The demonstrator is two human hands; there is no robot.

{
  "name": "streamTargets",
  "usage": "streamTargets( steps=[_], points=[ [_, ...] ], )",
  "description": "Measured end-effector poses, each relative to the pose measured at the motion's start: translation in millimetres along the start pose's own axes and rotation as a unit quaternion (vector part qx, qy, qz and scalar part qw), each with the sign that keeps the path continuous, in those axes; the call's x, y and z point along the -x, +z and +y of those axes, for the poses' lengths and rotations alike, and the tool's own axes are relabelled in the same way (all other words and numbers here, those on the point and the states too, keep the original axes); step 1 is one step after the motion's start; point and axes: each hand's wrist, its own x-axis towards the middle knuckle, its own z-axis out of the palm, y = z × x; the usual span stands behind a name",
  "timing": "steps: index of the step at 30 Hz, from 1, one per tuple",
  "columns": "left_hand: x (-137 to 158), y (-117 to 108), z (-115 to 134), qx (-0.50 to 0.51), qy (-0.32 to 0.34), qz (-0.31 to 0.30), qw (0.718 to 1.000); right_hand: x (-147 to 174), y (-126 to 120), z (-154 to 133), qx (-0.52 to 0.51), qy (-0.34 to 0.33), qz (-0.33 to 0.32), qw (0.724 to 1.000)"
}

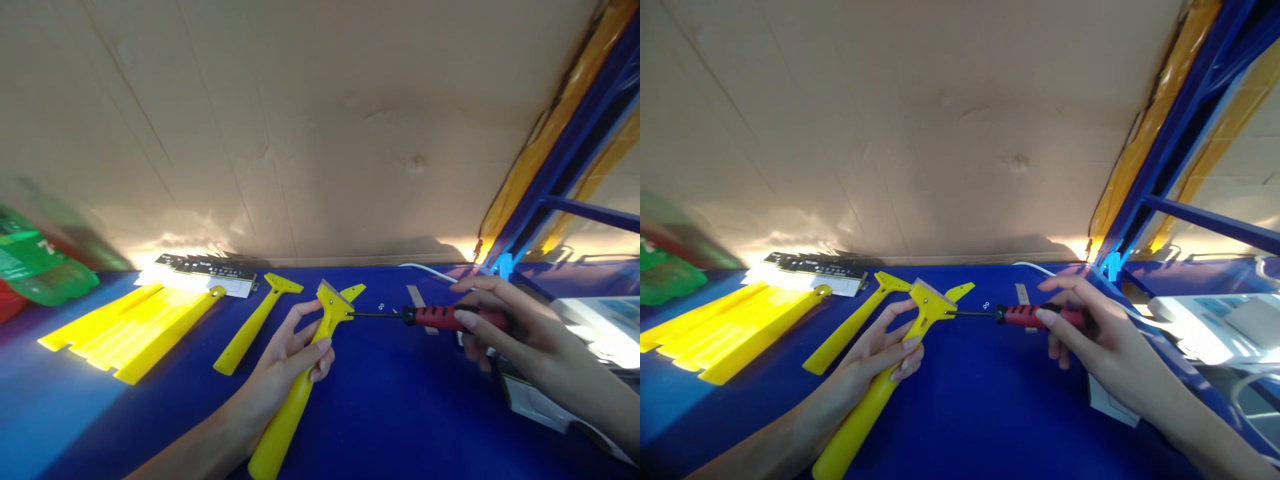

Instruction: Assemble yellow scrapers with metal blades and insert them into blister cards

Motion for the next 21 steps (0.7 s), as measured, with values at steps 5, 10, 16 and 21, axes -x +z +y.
streamTargets(
  steps=[5,10,16,21],
  points=[
    [0,2,-2,-0.004,-0.007,0.001,1.0,2,7,5,-0.019,0.066,0.03,0.997],
    [-3,-3,-4,0.002,-0.007,0.014,1.0,0,-1,12,-0.085,0.011,-0.031,0.996],
    [0,0,-2,-0.011,-0.012,0.0,1.0,-4,7,14,-0.036,0.066,-0.011,0.997],
    [0,3,4,-0.016,-0.021,0.025,0.999,0,7,4,-0.053,0.076,-0.046,0.995]
  ],
)
